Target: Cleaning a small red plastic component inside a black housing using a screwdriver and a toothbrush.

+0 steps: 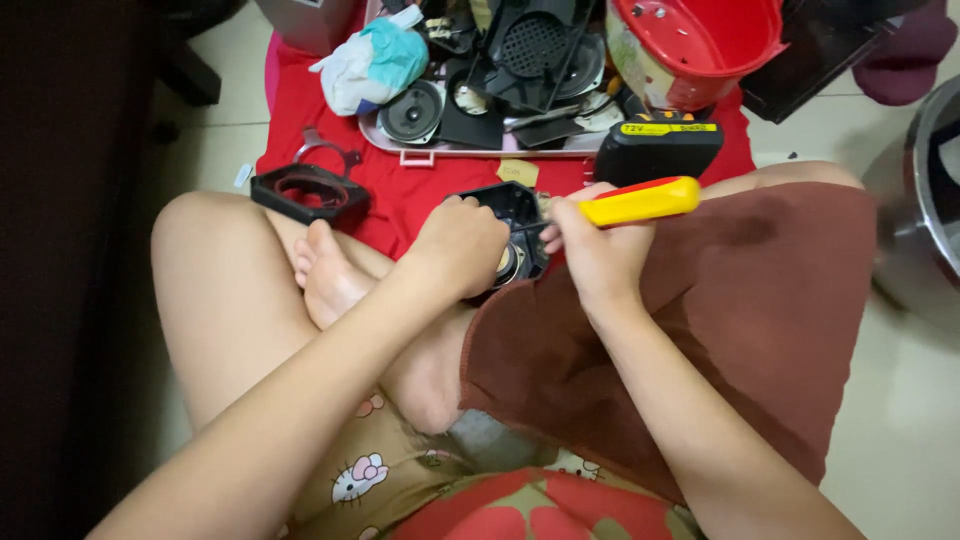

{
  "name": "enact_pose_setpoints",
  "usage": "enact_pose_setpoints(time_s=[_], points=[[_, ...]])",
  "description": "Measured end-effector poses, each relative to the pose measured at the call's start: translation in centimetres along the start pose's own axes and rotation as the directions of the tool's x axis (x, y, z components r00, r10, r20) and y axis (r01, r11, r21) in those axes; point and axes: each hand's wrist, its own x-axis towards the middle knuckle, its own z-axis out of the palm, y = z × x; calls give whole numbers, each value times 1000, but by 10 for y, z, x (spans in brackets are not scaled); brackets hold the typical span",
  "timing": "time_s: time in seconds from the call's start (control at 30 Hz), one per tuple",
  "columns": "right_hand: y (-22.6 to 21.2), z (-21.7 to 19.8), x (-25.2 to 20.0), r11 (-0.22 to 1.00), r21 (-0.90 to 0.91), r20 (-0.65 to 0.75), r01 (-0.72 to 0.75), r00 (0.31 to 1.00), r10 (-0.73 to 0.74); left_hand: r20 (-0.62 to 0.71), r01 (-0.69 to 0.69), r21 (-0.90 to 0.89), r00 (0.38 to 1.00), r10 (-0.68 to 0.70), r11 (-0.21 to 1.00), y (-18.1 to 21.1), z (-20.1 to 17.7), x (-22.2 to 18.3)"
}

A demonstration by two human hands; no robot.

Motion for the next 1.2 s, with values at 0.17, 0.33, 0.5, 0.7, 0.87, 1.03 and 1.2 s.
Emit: enact_pose_setpoints(time_s=[0.17,0.33,0.5,0.7,0.87,1.03,1.2], points=[[-1,3,0,997,-45,141,69,988,-62,-236,78,-180,964,-120,981,-2,-31,-39],[-10,18,0,1000,1,171,20,985,-20,-539,153,-378,766,-351,913,-3,-30,-106],[-23,43,-2,995,-55,148,-85,985,92,-542,265,-382,711,-447,885,-2,2,-129],[-3,50,-5,983,-153,187,105,979,-76,-564,318,-450,623,-542,834,-6,20,-102],[2,51,-6,956,-171,321,237,931,-173,-556,316,-502,595,-580,805,-8,27,-95],[0,52,-7,964,-184,358,190,927,-115,-554,308,-530,580,-597,790,-8,25,-96],[0,53,-5,960,-201,375,194,921,-107,-551,287,-545,585,-595,788,-9,23,-97]])
